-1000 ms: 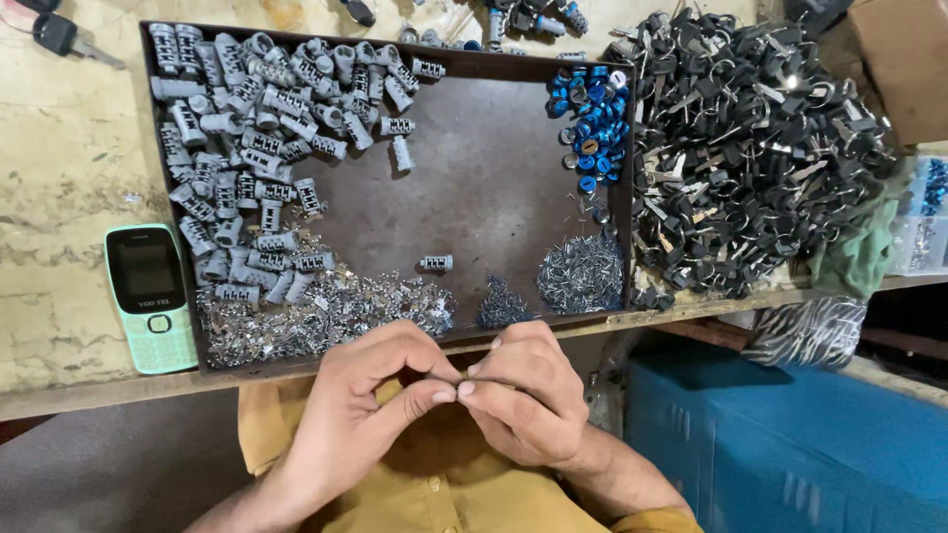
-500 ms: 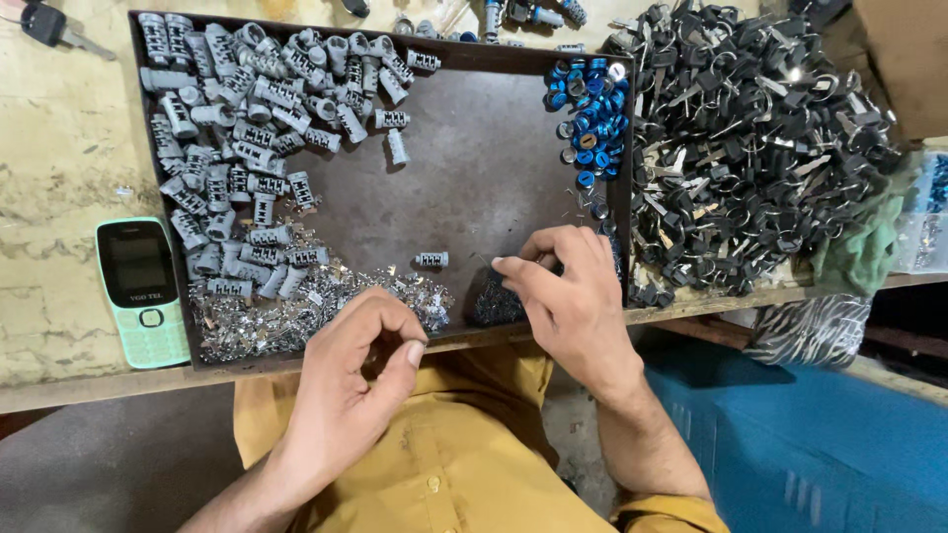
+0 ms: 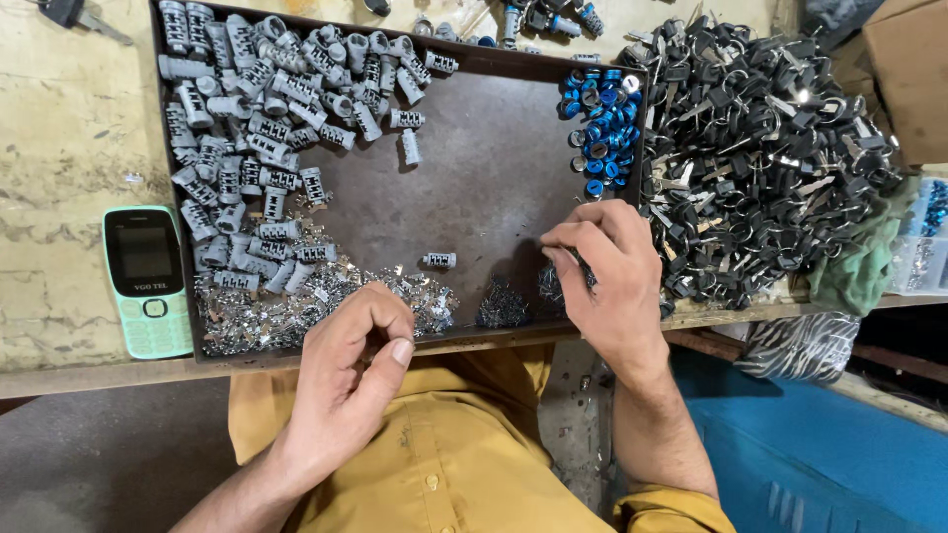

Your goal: The person sits at a workbench and assembles small lock cylinder components by hand. They pick gray cylinder bodies from a tray, fit small blue caps and metal pins into them, press parts together with both hands, and place finished assemblies back into the tray among a large pile of similar parts.

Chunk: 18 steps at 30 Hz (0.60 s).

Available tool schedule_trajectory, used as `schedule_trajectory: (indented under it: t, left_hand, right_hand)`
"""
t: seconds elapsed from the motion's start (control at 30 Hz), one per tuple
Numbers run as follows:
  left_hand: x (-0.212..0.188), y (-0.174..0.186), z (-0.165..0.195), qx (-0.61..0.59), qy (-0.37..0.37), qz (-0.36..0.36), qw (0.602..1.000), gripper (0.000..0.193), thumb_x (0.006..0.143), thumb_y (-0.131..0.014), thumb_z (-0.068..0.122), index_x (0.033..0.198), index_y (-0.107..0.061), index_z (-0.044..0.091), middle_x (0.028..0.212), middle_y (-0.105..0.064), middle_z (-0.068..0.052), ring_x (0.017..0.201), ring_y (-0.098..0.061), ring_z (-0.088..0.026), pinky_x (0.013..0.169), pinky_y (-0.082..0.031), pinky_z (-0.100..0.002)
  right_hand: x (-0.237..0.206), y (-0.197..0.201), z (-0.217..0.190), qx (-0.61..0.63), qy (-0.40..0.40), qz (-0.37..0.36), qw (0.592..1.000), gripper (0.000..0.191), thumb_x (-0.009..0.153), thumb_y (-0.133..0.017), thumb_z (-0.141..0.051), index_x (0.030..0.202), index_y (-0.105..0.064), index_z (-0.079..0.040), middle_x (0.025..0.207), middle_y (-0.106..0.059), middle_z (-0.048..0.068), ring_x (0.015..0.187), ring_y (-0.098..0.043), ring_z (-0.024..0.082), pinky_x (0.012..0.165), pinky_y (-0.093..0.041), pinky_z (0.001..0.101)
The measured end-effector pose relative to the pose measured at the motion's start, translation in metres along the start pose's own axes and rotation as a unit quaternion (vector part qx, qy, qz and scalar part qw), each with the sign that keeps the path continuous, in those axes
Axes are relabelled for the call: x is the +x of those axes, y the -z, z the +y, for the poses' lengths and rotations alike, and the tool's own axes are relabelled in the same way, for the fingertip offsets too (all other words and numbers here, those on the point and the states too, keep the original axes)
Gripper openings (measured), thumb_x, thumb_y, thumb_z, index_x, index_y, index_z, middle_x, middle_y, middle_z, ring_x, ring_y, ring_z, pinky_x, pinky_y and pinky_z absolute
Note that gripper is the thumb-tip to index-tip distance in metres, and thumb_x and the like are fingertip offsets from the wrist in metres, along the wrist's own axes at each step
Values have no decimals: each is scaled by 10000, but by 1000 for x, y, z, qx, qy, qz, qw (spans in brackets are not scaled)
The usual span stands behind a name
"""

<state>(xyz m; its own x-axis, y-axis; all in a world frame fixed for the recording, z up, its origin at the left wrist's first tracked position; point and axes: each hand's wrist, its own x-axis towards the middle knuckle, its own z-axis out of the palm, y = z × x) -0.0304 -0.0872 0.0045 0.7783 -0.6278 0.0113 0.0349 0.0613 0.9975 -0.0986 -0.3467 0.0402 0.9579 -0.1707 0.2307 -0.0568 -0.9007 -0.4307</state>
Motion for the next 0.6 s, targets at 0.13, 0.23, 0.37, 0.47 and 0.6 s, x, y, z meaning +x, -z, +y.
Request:
schedule_trajectory:
  t: [0.13,0.23,0.37,0.47,0.6]
  left_hand:
    - [1,0,-2,5,-7,-8,1000,66,917,-569,65,896,-508,54,861,-531,-22,751,-473,-108,651,-407,-265]
    - [1,-1,-2,10,11,-11,1000,68,897,-576,66,884,-512,49,849,-534,-27,720,-460,-108,623,-396,-266]
    - [1,-1,-2,4,3,-13,1000,71,901,-575,62,884,-507,53,856,-535,-26,742,-469,-107,644,-407,-265]
    - [1,0,-2,0,2,-10,1000,73,901,-574,58,885,-503,53,860,-535,-25,750,-477,-105,653,-415,-263]
    - [0,1,-3,-14,2,-6,1000,67,897,-569,39,889,-503,51,862,-531,-19,739,-465,-93,644,-410,-258]
  right_hand:
    - [-3,-4,3,-14,-12,-4,1000,194,822,-789,-5,979,-704,-81,1010,-610,72,980,-608,276,846,-459,394]
    - [-4,-8,2,-23,-16,-11,1000,189,812,-814,-36,961,-710,-88,977,-608,58,951,-605,267,824,-442,397]
    - [-4,-10,2,-42,-15,-9,999,188,793,-830,-54,946,-731,-97,941,-609,47,921,-598,264,801,-421,401]
    - [-4,-5,6,-57,-16,8,998,177,826,-818,-35,966,-724,-90,964,-613,56,954,-609,269,839,-436,404]
    - [-8,6,13,-66,-51,26,996,186,850,-806,-28,1003,-721,-89,1000,-635,66,960,-622,276,853,-457,397]
